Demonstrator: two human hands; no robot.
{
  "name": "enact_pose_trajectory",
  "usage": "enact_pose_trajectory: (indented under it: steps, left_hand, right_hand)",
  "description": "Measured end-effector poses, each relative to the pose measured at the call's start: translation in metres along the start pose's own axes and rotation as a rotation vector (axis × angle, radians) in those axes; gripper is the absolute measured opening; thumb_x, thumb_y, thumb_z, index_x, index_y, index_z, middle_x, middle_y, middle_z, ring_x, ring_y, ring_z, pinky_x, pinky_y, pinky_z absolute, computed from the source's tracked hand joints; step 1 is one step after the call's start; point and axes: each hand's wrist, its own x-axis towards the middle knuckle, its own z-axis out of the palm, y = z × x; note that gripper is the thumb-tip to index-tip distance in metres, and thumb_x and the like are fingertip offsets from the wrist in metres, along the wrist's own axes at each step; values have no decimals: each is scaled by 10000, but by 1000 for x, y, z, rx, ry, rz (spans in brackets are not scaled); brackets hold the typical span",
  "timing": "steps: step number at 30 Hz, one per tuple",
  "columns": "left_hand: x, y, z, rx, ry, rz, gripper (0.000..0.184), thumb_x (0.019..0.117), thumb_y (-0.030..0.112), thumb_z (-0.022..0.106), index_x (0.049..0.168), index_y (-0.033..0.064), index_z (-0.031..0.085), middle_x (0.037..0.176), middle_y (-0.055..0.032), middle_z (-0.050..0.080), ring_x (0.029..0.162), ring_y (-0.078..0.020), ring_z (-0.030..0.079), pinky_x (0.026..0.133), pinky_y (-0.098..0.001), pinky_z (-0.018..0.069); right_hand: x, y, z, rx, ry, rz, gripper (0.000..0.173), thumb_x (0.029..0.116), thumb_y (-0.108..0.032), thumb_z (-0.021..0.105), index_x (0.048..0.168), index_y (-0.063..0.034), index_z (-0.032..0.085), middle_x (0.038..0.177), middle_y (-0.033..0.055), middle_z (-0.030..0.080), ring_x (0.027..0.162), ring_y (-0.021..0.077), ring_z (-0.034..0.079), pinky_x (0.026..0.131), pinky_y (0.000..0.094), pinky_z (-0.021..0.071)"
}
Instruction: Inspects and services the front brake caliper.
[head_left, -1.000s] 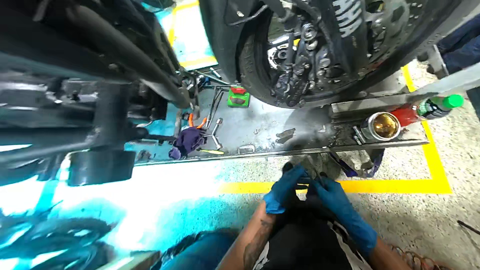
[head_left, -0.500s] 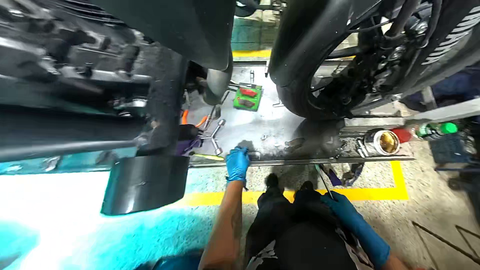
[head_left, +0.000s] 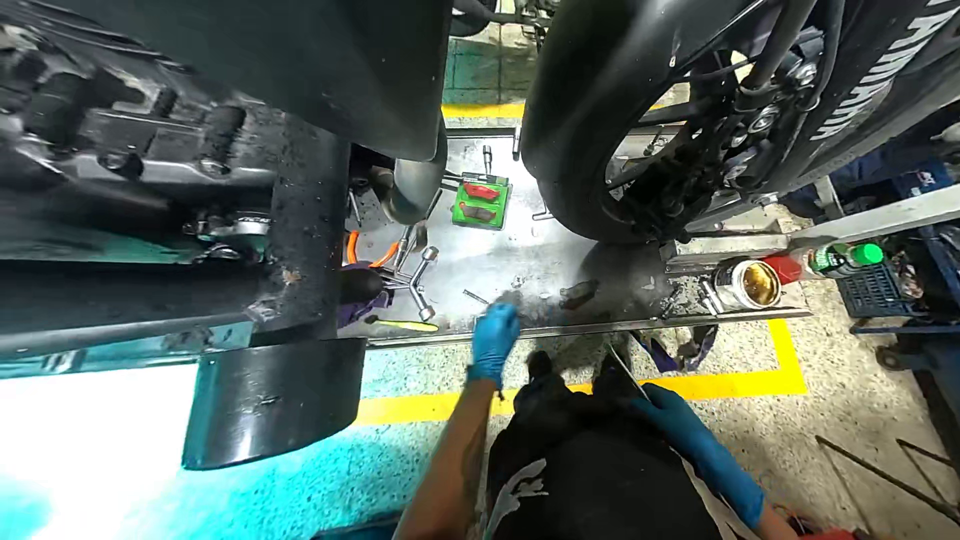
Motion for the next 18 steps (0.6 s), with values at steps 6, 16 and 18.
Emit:
enact_pose_trajectory:
  steps: [6, 16, 18]
  left_hand:
    - [-40, -77, -104, -72, 523, -472, 723, 917, 125, 675, 1543, -42, 355, 1513, -361, 389, 1351, -554, 439, 1058, -705, 385]
    - [-95, 31, 9, -250, 276, 34, 480, 980, 268, 543, 1387, 20, 604, 1339, -231, 626, 1226, -404, 610, 1048, -593, 465]
    - [-114, 27, 5, -240, 294, 37, 480, 978, 267, 546, 1375, 3, 601, 1343, -233, 623, 1212, -402, 619, 1037, -574, 482]
  right_hand:
    - [21, -36, -32, -245, 62, 91, 403, 1036, -396, 516, 1264, -88, 643, 1052, 161, 687, 949, 319, 672, 862, 547, 524]
    - [79, -206, -8, -790, 99, -596, 291, 961, -57, 648, 1248, -44, 693, 1305, 235, 624, 1197, 442, 592, 987, 612, 474]
    - [114, -219, 16, -873, 22, -644, 256, 996, 0, 559, 1213, -1, 694, 1325, 224, 623, 1235, 424, 575, 1052, 574, 449]
